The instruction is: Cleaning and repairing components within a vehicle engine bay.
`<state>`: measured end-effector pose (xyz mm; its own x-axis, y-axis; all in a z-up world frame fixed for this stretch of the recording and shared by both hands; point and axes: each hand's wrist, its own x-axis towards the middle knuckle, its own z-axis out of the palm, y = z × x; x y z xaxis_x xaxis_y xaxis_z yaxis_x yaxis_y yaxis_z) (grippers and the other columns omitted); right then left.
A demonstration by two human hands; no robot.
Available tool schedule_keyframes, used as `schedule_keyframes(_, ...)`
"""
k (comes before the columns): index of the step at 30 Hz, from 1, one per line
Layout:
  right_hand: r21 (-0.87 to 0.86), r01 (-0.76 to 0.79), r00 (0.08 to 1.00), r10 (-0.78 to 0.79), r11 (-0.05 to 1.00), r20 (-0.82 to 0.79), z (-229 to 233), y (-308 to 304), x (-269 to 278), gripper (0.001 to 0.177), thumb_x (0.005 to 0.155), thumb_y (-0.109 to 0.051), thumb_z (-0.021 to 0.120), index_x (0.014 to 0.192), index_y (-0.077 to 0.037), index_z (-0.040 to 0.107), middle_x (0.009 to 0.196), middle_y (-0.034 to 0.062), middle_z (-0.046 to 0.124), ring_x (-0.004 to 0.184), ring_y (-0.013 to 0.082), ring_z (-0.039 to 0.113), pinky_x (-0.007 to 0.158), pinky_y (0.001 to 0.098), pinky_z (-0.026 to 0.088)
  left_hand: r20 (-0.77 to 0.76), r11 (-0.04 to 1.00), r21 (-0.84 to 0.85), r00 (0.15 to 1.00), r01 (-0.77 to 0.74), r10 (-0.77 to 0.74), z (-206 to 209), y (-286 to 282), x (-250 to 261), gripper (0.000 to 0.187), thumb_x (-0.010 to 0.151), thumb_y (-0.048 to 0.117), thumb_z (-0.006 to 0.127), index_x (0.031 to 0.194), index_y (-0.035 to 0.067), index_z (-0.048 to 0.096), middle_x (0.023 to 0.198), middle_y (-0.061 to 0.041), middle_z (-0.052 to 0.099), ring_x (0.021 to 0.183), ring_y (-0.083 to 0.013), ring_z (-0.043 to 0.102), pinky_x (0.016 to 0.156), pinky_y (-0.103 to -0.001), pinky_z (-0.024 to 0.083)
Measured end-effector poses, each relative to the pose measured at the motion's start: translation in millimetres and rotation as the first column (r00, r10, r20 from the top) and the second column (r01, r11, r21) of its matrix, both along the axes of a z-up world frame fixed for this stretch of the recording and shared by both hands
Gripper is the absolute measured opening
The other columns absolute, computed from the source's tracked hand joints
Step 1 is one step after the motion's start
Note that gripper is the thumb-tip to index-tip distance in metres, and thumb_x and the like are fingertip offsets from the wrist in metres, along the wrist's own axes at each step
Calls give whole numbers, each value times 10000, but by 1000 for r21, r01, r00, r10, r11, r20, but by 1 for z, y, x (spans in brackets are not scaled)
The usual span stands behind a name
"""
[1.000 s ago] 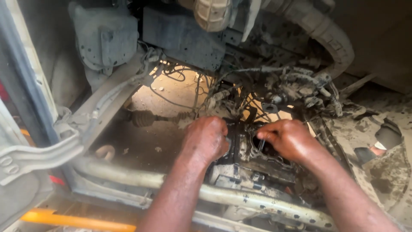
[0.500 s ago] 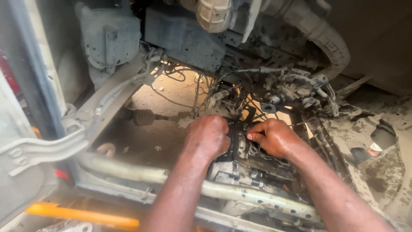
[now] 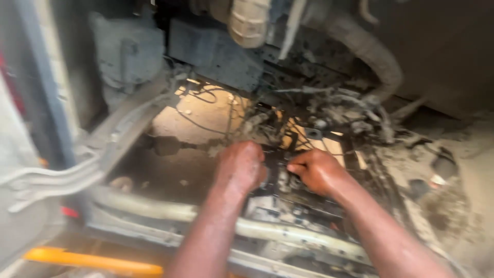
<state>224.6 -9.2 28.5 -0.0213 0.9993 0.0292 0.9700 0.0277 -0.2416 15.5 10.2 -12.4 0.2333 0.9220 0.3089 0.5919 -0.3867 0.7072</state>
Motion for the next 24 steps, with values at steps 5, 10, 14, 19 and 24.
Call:
schedule_keyframes(5, -34, 139, 990, -139, 990, 20, -1, -3, -5, 220, 860, -292, 771, 1031, -167, 831, 1031, 99, 806, 960, 263, 775, 899, 404, 582, -28, 1000, 7, 1000, -3, 3, 12, -10, -4, 104, 694, 75, 813, 765, 64, 739, 828, -192, 704, 803, -362, 706, 773, -481, 599)
schedule_keyframes(10, 2, 125, 992, -125, 992, 23, 3, -5, -30, 199, 889, -297, 750, 1036, -191, 834, 1062, 120, 789, 1000, 273, 755, 940, 409, 564, -90, 998, -60, 996, -11, 6, 14, -9, -10, 94, 719, 24, 801, 754, 79, 732, 820, -154, 719, 779, -277, 704, 796, -453, 600)
schedule_keyframes(14, -11, 76, 996, -75, 997, 48, 3, 8, -3, 202, 898, -298, 742, 1039, -178, 823, 1051, 116, 796, 992, 293, 746, 923, 412, 570, -57, 987, -163, 998, 10, -20, 21, -9, -8, 97, 790, -15, 740, 788, 82, 731, 841, -125, 742, 779, -228, 737, 803, -411, 626)
schedule_keyframes(19, -60, 122, 988, -115, 991, 107, 9, 6, -19, 216, 868, -299, 772, 1048, -188, 817, 1068, 110, 779, 996, 287, 737, 909, 411, 573, 21, 997, -74, 999, -26, 28, 5, -3, -2, 209, 726, -26, 783, 869, 122, 747, 889, -132, 733, 801, -239, 714, 849, -448, 574)
schedule_keyframes(24, -81, 14, 995, -6, 997, 95, -3, 22, -16, 206, 916, -279, 712, 1067, -187, 819, 1072, 109, 795, 976, 281, 754, 906, 413, 583, -74, 985, -168, 997, -39, 27, 24, -11, -23, 78, 774, -7, 747, 808, 64, 747, 895, -147, 751, 848, -270, 730, 862, -435, 601)
